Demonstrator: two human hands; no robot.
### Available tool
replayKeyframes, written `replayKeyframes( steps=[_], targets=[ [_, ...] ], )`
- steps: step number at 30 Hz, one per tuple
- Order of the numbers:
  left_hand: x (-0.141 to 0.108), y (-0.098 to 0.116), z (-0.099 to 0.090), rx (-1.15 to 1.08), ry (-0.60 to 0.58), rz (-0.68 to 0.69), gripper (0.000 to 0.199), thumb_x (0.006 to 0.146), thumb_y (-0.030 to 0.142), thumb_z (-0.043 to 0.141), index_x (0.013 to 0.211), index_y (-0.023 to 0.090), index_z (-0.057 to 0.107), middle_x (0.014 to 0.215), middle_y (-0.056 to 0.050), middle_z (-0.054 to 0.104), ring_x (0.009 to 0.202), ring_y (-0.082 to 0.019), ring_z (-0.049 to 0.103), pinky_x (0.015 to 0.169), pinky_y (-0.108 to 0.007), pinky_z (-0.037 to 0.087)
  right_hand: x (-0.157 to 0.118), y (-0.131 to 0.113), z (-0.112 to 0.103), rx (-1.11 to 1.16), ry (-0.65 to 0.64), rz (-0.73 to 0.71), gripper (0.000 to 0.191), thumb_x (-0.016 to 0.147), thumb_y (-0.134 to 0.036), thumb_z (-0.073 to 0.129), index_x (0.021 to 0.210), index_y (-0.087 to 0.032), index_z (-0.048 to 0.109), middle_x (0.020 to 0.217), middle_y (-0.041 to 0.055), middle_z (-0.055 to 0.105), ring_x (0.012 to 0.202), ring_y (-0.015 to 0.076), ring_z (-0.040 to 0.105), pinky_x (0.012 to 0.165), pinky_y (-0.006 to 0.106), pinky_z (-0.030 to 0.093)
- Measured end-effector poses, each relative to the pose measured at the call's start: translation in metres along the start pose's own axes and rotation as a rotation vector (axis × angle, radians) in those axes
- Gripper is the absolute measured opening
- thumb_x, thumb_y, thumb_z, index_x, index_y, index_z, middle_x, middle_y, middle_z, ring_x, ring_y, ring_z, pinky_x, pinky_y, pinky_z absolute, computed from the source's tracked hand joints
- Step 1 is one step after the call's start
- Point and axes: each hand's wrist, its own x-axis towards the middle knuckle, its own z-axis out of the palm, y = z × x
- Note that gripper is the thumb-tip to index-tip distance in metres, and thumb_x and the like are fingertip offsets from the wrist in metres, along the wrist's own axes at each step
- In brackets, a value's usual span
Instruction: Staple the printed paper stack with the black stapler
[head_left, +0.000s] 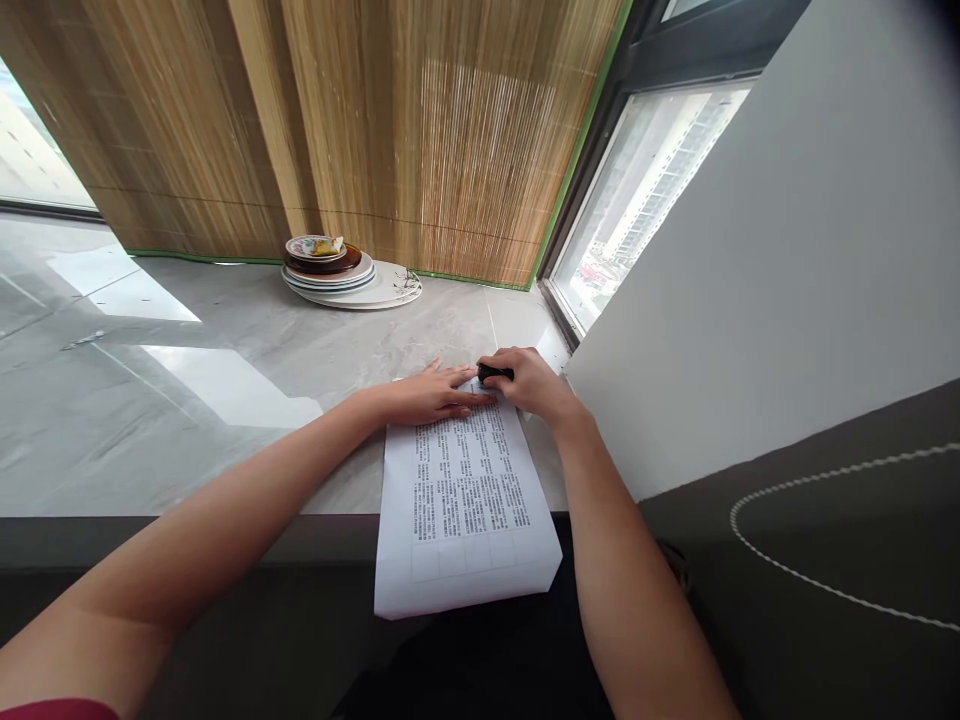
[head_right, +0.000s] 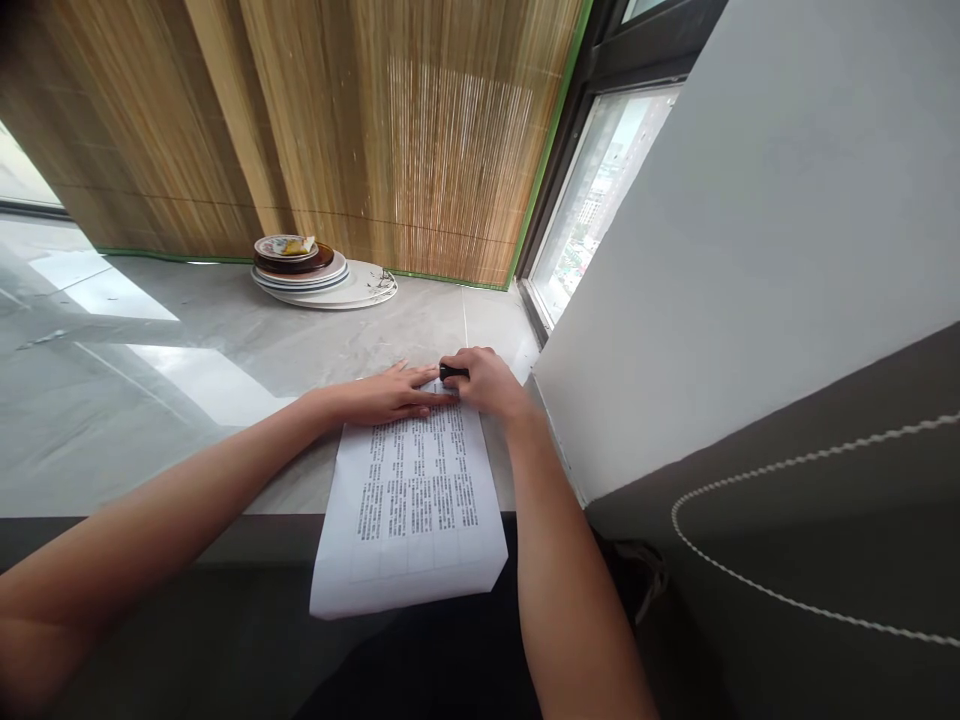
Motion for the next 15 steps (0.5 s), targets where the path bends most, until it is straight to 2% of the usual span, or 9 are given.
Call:
replayKeyframes(
  steps=[4,7,13,15],
  targets=[
    [0.0,0.0,0.0,-0.024,0.036,0.023,0.046,0.107,0.036,0.055,0.152,0.042,0.056,0.173,-0.004,0.033,0.158,-0.038,0.029,0.128,-0.066,0.016,0.0,0.0,0.003,-0.046,-0.01,0.024,0.02,0.091,-0.016,0.06,0.094,-0.027,0.076,0.097,0.0039,0.072,0.099,0.0233,0.061,0.096,0.043,0.043],
    [0.001,-0.002,0.001,-0.036,0.059,0.037,0.044,0.105,0.036,0.057,0.149,0.041,0.059,0.171,-0.003,0.036,0.158,-0.037,0.031,0.129,-0.064,0.017,0.001,-0.002,0.008,-0.174,-0.037,0.071,0.019,0.092,-0.015,0.06,0.094,-0.026,0.074,0.099,0.0047,0.071,0.103,0.0245,0.058,0.092,0.043,0.04],
    [0.001,-0.007,0.003,-0.007,0.025,0.009,0.044,0.107,0.042,0.052,0.151,0.041,0.058,0.175,-0.002,0.028,0.159,-0.036,0.028,0.13,-0.062,0.011,0.0,-0.012,0.02,-0.361,-0.029,0.049,0.017,0.093,-0.012,0.061,0.091,-0.023,0.073,0.112,0.0076,0.067,0.11,0.0266,0.054,0.085,0.041,0.035],
    [0.001,-0.007,0.003,0.009,0.004,-0.008,0.044,0.108,0.043,0.049,0.151,0.042,0.057,0.176,-0.002,0.025,0.159,-0.035,0.027,0.13,-0.062,0.009,-0.004,-0.013,0.023,-0.397,0.001,0.029,0.02,0.093,-0.012,0.06,0.097,-0.025,0.075,0.114,0.0076,0.068,0.111,0.0273,0.053,0.086,0.041,0.036]
  ],
)
